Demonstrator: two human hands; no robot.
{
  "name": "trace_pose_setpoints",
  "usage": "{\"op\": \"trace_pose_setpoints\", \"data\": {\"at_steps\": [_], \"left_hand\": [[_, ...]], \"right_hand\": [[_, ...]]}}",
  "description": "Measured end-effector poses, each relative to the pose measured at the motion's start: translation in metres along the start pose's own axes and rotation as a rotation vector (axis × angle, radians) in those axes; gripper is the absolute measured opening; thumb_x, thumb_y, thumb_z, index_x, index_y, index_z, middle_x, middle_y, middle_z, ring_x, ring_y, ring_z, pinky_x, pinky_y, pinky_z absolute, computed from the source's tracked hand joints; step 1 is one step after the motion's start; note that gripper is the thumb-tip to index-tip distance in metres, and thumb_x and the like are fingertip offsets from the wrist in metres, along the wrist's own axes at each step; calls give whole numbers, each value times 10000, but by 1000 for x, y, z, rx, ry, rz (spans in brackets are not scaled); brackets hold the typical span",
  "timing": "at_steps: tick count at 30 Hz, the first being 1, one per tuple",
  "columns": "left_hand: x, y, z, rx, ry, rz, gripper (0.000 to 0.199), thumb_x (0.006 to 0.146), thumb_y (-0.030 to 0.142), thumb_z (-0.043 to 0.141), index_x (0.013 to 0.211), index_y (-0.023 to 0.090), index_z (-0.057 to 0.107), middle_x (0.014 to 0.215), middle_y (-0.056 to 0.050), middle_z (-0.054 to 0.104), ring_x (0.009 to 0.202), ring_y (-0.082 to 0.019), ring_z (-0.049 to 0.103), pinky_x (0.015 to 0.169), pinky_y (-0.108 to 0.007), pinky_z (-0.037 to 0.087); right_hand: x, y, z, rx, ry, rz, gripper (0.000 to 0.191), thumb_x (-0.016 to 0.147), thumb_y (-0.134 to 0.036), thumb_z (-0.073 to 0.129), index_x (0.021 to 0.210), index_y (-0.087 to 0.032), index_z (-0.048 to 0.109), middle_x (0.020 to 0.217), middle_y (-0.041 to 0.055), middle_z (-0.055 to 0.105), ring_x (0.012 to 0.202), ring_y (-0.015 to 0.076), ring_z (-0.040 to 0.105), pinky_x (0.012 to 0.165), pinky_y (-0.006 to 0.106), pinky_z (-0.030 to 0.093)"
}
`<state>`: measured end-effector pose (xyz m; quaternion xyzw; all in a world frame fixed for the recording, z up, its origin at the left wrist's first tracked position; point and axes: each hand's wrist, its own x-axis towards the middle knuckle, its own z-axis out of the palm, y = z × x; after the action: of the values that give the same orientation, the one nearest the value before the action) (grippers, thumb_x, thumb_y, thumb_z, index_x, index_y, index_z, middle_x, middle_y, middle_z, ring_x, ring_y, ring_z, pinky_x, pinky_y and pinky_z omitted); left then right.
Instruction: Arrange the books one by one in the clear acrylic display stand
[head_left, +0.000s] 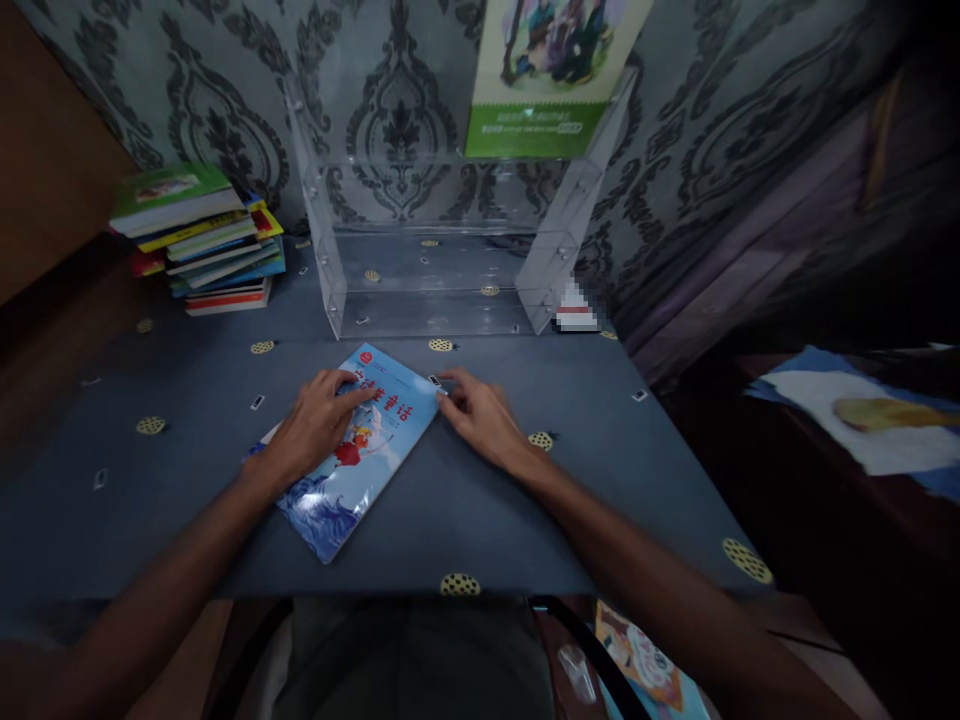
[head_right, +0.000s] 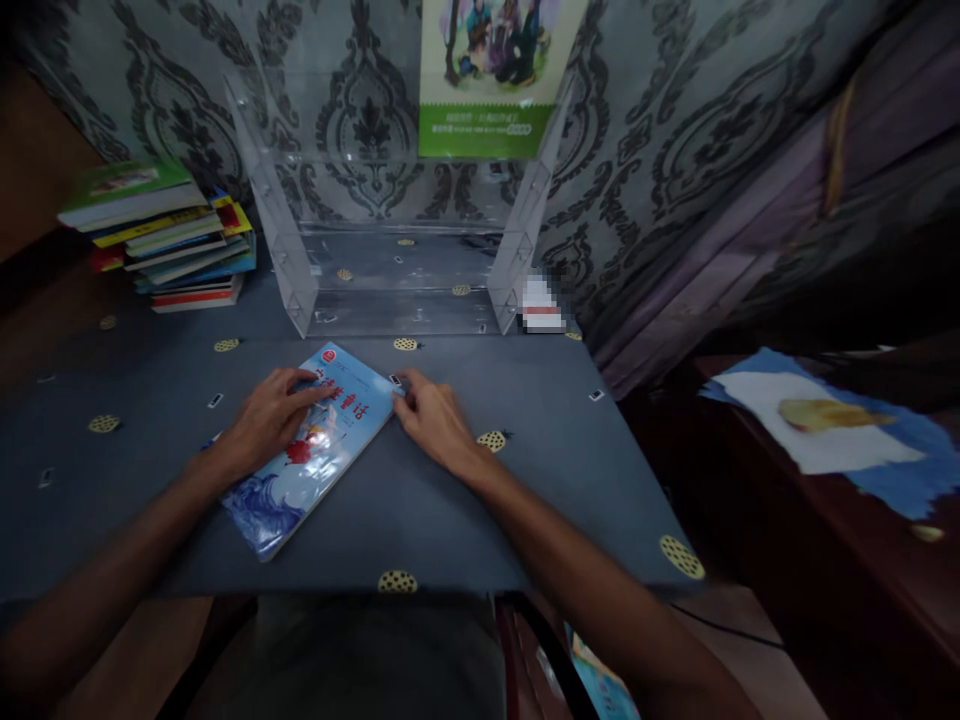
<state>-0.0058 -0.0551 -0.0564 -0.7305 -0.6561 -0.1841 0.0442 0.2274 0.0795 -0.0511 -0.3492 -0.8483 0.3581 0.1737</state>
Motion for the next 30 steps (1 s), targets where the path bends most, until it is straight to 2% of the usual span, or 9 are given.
{"op": "trace_pose_setpoints", "data": {"at_steps": [4, 7, 10, 14, 17, 19, 22, 25, 30], "left_hand": [[2, 3, -2, 27, -25, -21, 398, 952, 126, 443, 1230, 271, 688, 1213, -102, 606, 1063, -259, 568, 890, -430, 500], [4, 9, -6, 51, -44, -51, 349, 978, 191, 453, 1223, 261, 691, 1233, -107, 616, 1085, -266, 569, 900, -437, 508], [6, 19, -15, 113, -85, -95, 330, 994, 260, 462, 1244, 265, 678, 1240, -100, 625, 1100, -270, 577, 839, -401, 530], [8, 31, -25, 203, -154, -150, 349, 1004, 338, 449, 1286, 300, 651, 1214, -97, 630, 1096, -285, 582, 635, -328, 515], [10, 38, -29, 237, -202, -171, 352, 1007, 345, 441, 1293, 299, 640, 1204, -102, 632, 1109, -297, 577, 597, -324, 505], [11, 42, -30, 266, -217, -170, 357, 1009, 325, 440, 1308, 277, 629, 1215, -112, 634, 1120, -308, 573, 660, -368, 531], [12, 49, -27, 307, -201, -148, 374, 1006, 342, 462, 1321, 210, 615, 1247, -142, 637, 1144, -333, 568, 852, -481, 524], [12, 61, -20, 263, -181, -123, 462, 976, 468, 518, 1315, 165, 600, 1307, -161, 620, 1206, -347, 549, 968, -518, 477], [9, 84, -7, 225, -189, -119, 700, 900, 643, 549, 1412, 170, 497, 1448, -184, 537, 1368, -402, 435, 1081, -592, 377]], "right_hand": [[-3, -3, 5, 382, -77, 54, 335, 916, -241, 526, 1244, -177, 552, 669, -32, 639, 519, 127, 645, 527, 234, 528], [-3, -1, 9, 553, -77, 112, 382, 881, -237, 572, 1256, -178, 530, 661, -33, 644, 526, 131, 660, 498, 226, 549], [0, 3, 10, 659, -45, 134, 399, 855, -246, 615, 1242, -195, 532, 669, -31, 659, 556, 143, 679, 527, 250, 579], [5, 9, 10, 734, 27, 110, 334, 814, -273, 680, 1130, -214, 587, 710, -27, 664, 644, 144, 700, 634, 277, 608], [9, 12, 9, 739, 48, 105, 282, 804, -273, 687, 1067, -205, 610, 725, -22, 670, 663, 139, 699, 668, 286, 611], [10, 13, 8, 742, 45, 106, 248, 805, -260, 679, 1036, -198, 616, 720, -21, 671, 654, 134, 697, 665, 281, 609], [11, 13, 8, 774, 39, 123, 210, 800, -238, 677, 997, -195, 619, 717, -24, 670, 631, 122, 692, 647, 263, 608], [12, 14, 9, 816, 43, 149, 203, 799, -240, 695, 982, -197, 619, 720, -28, 671, 614, 113, 692, 638, 253, 611], [11, 14, 9, 873, 62, 179, 190, 807, -233, 715, 972, -195, 630, 710, -27, 679, 602, 108, 699, 613, 225, 612]]}}
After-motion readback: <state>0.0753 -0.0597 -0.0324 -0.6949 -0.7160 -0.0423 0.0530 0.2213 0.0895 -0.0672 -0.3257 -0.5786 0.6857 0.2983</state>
